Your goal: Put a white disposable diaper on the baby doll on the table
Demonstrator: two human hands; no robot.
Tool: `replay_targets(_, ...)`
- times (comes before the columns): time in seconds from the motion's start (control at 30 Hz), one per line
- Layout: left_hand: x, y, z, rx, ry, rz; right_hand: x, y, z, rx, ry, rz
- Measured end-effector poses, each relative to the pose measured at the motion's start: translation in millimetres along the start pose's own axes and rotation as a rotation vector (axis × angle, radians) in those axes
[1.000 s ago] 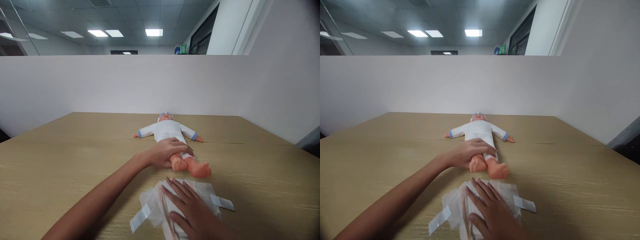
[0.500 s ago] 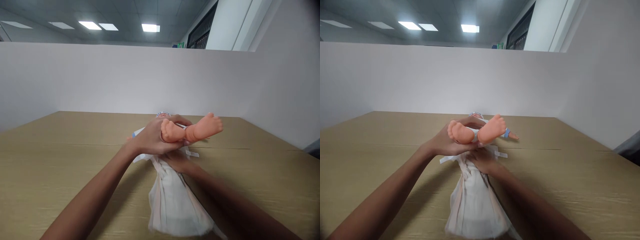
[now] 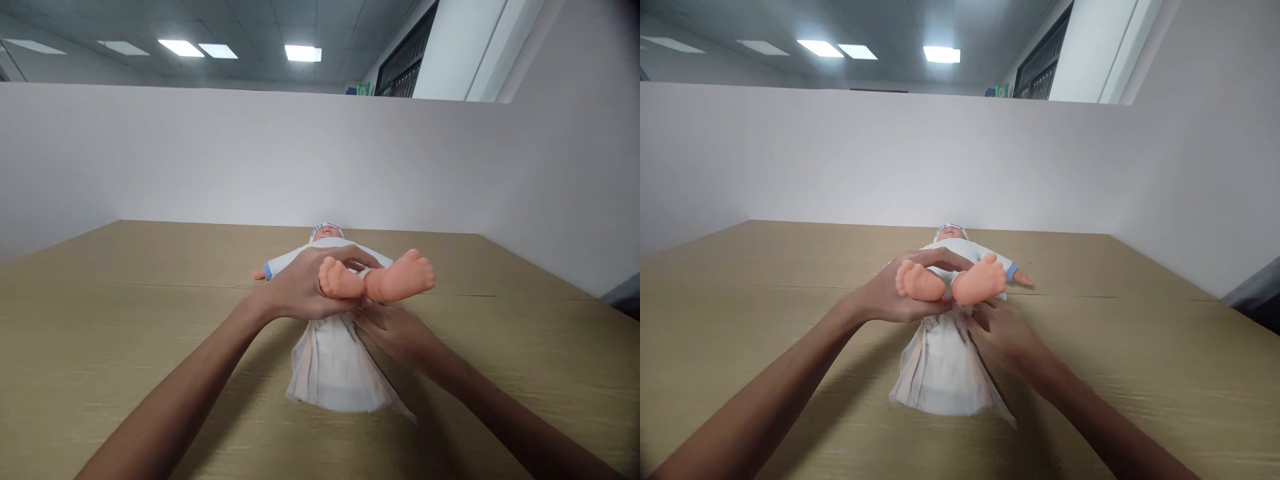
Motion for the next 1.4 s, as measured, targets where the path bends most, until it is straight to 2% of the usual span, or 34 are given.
replay_targets(0.1, -13.5, 7, 0, -0.008, 0.021, -0.028, 36, 26, -17, -0.098, -0.007, 0.145)
replay_targets(0.2, -28.5, 16, 0, -0.011, 0.058, -0.063, 54, 29, -46, 0.046, -0.095, 0.275)
replay_targets(0.3, -37.7, 30, -1, -0.009, 0.052, -0.089, 48, 24, -58, 0.187, -0.223, 0.214)
replay_targets(0.4, -36.6, 52, -7, 0.017, 0.011, -0.097, 41, 31, -52, 0.276, -0.265, 0.139)
replay_targets(0.53, -34.2, 91, -28, 0.050, -0.083, -0.150, 30, 58, -34, 0.387, -0.139, 0.021)
replay_targets(0.7, -47.4, 130, -60, 0.033, -0.096, -0.265, 8, 88, -15, 0.546, 0.093, -0.041)
replay_targets(0.8, -55.3, 139, -68, 0.024, -0.178, -0.285, -7, 94, -4, 0.561, 0.178, -0.092)
replay_targets(0.93, -56.4, 142, -67, 0.046, -0.250, -0.285, -16, 97, 8, 0.520, 0.176, -0.128)
replay_targets(1.2, -55.2, 147, -67, 0.079, -0.283, -0.314, -18, 99, 4, 0.460, 0.143, -0.181)
replay_targets(1.4, -57.4, 148, -68, 0.113, -0.308, -0.349, -10, 97, -1, 0.431, 0.090, -0.199)
Point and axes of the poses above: each hand's wrist, its own y-axis away from the middle knuckle, its own x-axis out of the back of the hand, z = x × y, the point moved 10 cm from there along -y, towards the middle knuckle, and after that the axes turned 8 degrees about x, right-handed, at the moved point
